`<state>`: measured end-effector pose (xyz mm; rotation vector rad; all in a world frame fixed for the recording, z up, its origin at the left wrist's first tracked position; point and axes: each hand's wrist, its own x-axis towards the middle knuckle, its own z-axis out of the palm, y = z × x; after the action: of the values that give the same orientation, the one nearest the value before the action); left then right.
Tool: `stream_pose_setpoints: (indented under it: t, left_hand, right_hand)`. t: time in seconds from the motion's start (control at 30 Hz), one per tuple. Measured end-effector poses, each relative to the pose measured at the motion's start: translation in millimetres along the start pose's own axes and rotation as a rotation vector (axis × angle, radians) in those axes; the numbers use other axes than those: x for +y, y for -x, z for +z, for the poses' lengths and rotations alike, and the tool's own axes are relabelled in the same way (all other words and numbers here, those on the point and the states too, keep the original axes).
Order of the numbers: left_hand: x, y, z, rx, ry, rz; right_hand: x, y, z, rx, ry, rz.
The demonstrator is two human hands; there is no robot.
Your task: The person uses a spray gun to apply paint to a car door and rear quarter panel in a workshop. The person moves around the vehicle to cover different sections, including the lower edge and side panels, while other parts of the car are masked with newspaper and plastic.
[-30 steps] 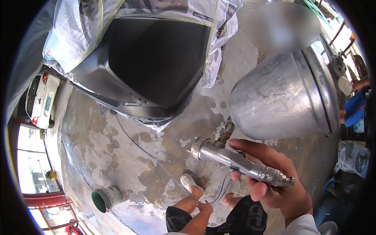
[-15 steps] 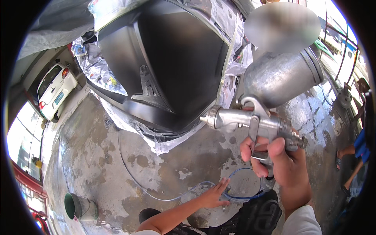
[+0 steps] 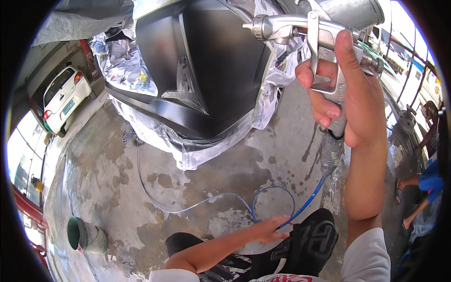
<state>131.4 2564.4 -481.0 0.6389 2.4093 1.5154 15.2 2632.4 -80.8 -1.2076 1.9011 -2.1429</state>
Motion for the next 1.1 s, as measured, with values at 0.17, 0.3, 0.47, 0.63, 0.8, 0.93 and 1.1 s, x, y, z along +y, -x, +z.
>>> stream_pose_setpoints:
  t: [0.17,0.3,0.47,0.63,0.8,0.93,1.1]
  left_hand:
    - [-11,9,11,0.136,-0.369,-0.017]
    - [-7,12,8,0.167,-0.389,-0.094]
    - [4,14,-7,0.192,-0.384,-0.147]
    - [-2,18,-10,0.285,-0.482,-0.14]
    - [-21,35,0,0.231,-0.613,-0.161]
    - [-1,29,-8,-0.021,-0.632,-0.276]
    - [-6,33,-5,-0.036,-0.626,-0.304]
  right_hand:
    - [8,-11,-1,0.006,0.04,-0.009]
    - [24,-40,-11,0.13,0.139,0.033]
    - [48,-74,-24,0.237,0.212,0.024]
    - [74,-94,-28,0.316,0.282,-0.019]
    - [68,-59,-3,0.194,0.147,0.055]
    - [55,-30,4,0.124,0.182,0.084]
    - [66,-31,-2,0.058,0.253,0.137]
